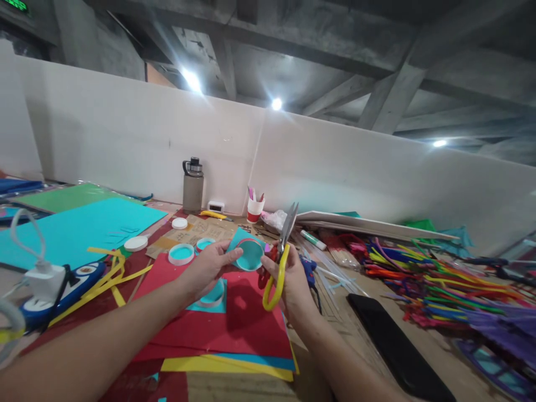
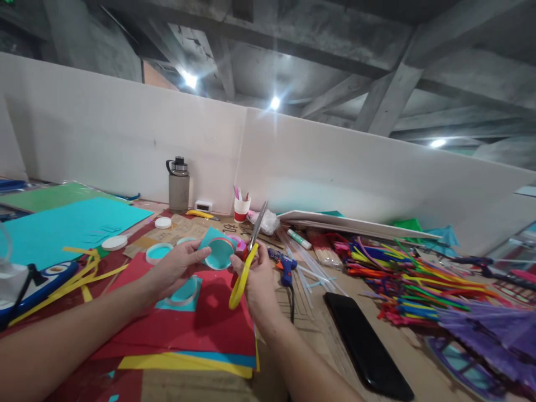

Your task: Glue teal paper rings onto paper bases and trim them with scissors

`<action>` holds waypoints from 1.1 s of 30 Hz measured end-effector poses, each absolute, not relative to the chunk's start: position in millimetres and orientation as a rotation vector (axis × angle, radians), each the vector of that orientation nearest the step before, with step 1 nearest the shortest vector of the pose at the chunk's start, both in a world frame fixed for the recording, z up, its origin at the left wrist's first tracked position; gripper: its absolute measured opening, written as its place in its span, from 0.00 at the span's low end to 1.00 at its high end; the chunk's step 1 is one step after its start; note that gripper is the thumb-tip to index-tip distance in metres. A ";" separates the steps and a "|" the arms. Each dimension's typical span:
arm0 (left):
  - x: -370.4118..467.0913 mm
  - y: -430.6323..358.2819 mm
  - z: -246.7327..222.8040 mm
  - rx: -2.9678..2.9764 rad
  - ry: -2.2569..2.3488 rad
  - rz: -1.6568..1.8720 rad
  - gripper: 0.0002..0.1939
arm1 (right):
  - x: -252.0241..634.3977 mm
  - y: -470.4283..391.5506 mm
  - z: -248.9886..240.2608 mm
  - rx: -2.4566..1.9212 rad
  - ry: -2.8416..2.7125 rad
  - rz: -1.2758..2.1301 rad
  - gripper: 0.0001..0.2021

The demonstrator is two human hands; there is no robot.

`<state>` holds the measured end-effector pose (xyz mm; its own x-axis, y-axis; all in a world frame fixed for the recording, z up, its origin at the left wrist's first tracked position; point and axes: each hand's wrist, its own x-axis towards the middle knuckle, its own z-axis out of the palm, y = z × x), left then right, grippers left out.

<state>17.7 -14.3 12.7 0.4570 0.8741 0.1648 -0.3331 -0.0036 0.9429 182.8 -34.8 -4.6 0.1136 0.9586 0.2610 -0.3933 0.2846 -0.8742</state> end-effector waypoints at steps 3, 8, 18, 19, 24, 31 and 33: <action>20.8 -14.8 11.0 1.177 0.557 1.082 0.18 | 181.8 -36.2 -3.6 -0.740 -0.976 1.122 0.26; 25.2 -18.2 7.0 1.118 0.569 1.141 0.15 | 180.1 -37.8 -4.2 -0.745 -0.976 1.157 0.25; 26.4 -22.7 8.1 1.044 0.527 1.096 0.14 | 182.7 -35.7 -4.6 -0.789 -0.975 1.131 0.27; 27.5 -23.0 7.7 1.026 0.518 1.112 0.14 | 182.6 -35.4 -5.2 -0.791 -0.978 1.126 0.27; 27.1 -18.6 6.4 0.952 0.538 1.176 0.13 | 182.3 -37.9 -6.7 -0.851 -1.052 1.061 0.23; 4.4 2.6 10.2 0.771 0.586 1.267 0.07 | 190.3 -52.1 4.8 -1.080 -1.449 0.749 0.19; 0.1 5.4 12.9 0.748 0.575 1.295 0.06 | 194.3 -51.3 4.9 -1.120 -1.590 0.712 0.18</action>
<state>0.1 5.4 12.9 0.1936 0.9806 0.0304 -0.6354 0.1017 0.7655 194.3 -51.3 4.9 -0.0474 0.9159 0.3985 0.3125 0.3926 -0.8650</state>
